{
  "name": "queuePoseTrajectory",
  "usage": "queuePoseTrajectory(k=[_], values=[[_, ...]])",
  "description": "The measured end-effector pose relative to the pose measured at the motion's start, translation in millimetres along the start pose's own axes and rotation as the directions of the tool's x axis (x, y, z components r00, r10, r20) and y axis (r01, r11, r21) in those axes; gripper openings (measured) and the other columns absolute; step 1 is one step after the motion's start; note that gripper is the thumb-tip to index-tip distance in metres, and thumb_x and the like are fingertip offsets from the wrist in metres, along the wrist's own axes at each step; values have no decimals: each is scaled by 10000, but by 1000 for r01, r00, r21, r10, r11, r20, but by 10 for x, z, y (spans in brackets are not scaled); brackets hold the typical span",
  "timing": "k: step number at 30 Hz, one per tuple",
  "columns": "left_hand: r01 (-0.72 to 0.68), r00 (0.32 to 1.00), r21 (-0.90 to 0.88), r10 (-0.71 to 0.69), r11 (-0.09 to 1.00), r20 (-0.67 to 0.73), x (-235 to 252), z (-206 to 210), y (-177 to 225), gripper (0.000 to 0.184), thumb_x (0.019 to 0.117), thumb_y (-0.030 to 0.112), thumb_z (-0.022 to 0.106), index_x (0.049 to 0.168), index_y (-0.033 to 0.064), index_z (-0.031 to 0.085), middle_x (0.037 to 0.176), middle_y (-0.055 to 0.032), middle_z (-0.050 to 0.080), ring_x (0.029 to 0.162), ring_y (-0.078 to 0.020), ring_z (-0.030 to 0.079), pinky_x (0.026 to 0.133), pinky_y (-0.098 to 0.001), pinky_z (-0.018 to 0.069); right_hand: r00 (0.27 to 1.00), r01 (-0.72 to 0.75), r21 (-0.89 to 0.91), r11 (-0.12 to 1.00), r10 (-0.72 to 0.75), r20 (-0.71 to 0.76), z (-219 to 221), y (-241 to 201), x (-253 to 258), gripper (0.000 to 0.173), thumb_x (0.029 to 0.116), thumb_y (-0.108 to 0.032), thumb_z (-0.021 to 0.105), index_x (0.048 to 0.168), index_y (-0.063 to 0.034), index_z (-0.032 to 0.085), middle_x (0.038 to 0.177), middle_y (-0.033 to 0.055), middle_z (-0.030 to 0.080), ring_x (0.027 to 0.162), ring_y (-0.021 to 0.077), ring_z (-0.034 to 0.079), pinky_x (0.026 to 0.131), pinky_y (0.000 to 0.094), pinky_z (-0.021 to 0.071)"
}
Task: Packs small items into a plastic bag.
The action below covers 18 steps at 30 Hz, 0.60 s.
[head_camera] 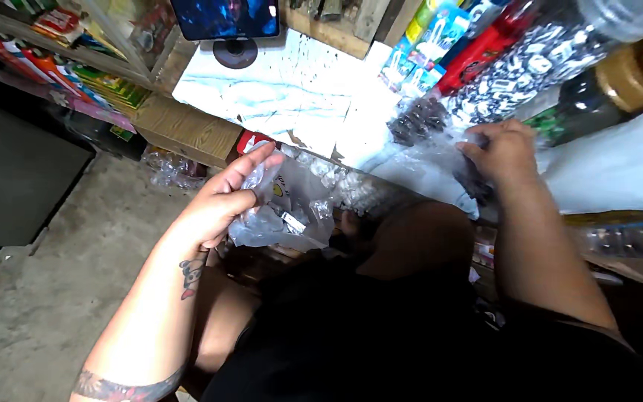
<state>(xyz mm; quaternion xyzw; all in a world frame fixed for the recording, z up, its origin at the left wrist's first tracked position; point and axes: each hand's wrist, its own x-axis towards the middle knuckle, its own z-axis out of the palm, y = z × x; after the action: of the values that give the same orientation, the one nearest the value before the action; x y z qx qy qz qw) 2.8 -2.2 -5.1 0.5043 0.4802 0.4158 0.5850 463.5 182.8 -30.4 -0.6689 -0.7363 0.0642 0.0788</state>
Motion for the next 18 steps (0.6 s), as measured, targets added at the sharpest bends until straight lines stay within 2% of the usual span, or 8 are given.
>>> queuePoseTrajectory(k=[2,3,5,8,13,14,18], values=[[-7,1000,4,7,1000,-11,-2,5,-8,781,826,10,487,1586,116,340,1509,2,535,949,-10,645,651,-154,503,999,-2,2,1000,2,-37,-3,-10,24,305,1010,-259,662,1193,-24,724,1265,318,620,1283,523,520,1091,676,375],[-7,1000,7,7,1000,-10,-6,1,-4,779,827,18,490,1585,117,341,1511,3,534,951,-8,644,651,-153,501,999,-3,7,1000,3,-43,-31,-21,31,294,1019,-253,648,1173,-16,728,1269,308,625,1287,511,525,1098,669,374],[-6,1000,7,6,1000,-4,-16,-12,3,782,832,19,490,1590,121,332,1520,7,524,969,-8,646,665,-151,507,997,15,39,999,-13,-70,-100,-41,24,284,1019,-235,648,1157,-1,732,1263,306,634,1274,503,541,1095,663,380],[-17,1000,4,17,1000,-11,-20,-20,1,786,824,7,481,1589,118,336,1528,5,519,904,-6,644,619,-150,490,995,28,85,996,-20,-98,-215,-50,29,262,1027,-208,630,1163,-12,737,1262,287,652,1252,471,575,1085,640,403],[-10,1000,8,10,1000,-8,-19,-7,15,786,825,13,485,1588,124,338,1532,20,515,1065,-23,642,718,-170,525,992,7,147,989,12,-129,-412,-128,41,353,1066,-264,551,1252,5,685,1249,287,664,1179,442,631,1044,623,443],[-7,1000,4,8,1000,-5,-19,-7,12,784,828,16,488,1589,126,339,1533,22,514,1052,-18,644,717,-167,525,990,18,160,987,5,-144,-445,-149,49,359,1068,-259,543,1261,12,677,1242,291,665,1163,433,641,1039,610,453],[-11,1000,-3,11,1000,-10,-13,-6,1,784,822,20,489,1586,127,348,1515,21,531,817,11,621,576,-150,461,984,38,195,980,-3,-179,-540,-247,99,360,1072,-218,484,1290,32,622,1220,304,645,1086,431,653,975,600,494]])
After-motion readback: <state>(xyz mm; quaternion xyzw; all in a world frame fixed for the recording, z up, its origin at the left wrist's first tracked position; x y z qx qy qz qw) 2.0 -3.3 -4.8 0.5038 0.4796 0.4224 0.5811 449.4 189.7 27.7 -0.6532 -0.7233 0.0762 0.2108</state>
